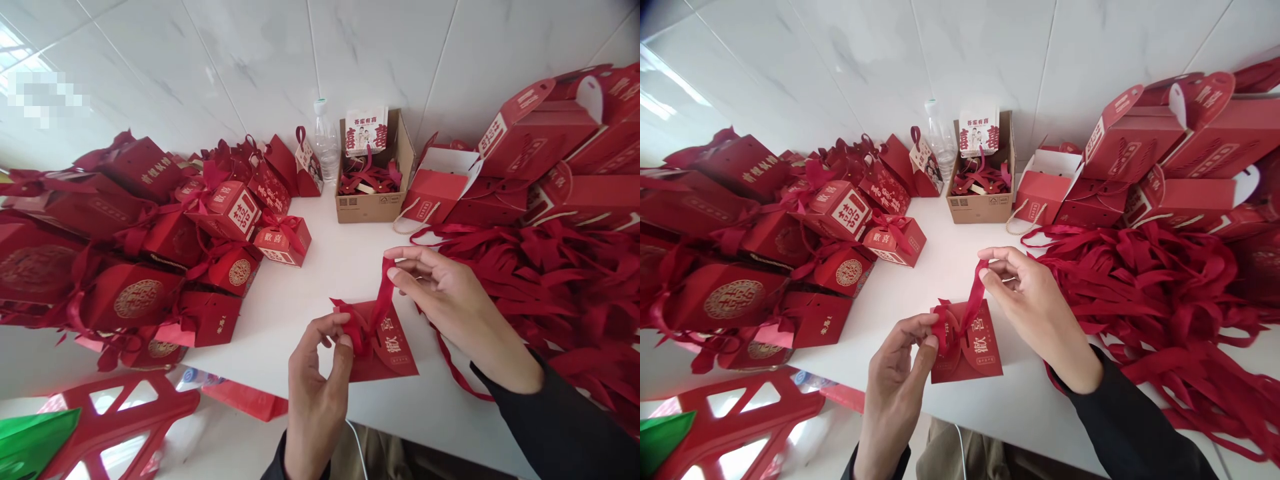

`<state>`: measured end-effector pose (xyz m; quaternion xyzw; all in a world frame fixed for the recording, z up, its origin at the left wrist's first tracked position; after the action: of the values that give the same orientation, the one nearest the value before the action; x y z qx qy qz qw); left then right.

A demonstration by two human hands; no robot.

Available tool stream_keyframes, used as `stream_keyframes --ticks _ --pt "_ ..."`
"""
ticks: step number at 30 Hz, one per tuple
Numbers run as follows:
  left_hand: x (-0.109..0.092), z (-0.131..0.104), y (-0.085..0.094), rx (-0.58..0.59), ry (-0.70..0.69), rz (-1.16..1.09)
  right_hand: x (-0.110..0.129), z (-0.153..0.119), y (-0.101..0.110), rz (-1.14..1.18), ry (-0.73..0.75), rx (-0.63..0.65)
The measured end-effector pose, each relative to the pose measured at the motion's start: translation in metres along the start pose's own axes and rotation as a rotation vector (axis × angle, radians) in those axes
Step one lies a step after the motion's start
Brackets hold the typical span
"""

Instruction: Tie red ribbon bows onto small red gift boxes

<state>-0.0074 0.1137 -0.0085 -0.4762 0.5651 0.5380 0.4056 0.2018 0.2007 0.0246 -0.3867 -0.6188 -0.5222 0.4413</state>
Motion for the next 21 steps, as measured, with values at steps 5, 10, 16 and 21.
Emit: stream_keyframes --ticks 5,10,16,21 --pt "0.001 0.0 0.0 0.002 -0.006 0.008 -0.006 0.003 -0.003 -0.012 -0.025 0.028" --pt "-0.001 -0.002 0.0 0.0 -0.008 -0.006 -0.018 -0.003 -0.014 -0.062 -0.044 0.166" --pt "-0.012 -0.006 0.001 0.002 -0.082 0.01 -0.025 -0.017 -0.01 -0.222 -0.127 0.229" --pt "-0.021 -0.008 0.001 -0.019 -0.159 0.189 -0.026 -0.023 -0.002 -0.339 -0.162 0.19"
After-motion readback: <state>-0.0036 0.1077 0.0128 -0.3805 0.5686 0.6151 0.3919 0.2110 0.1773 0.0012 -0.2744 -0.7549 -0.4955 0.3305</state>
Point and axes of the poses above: each hand's wrist, its own z-axis towards the middle knuckle, its own y-axis out of the back of the hand, x = y × z, the point moved 10 cm from there along z, towards the middle knuckle, and after that the axes turned 8 degrees about x, right-handed, at the moved point
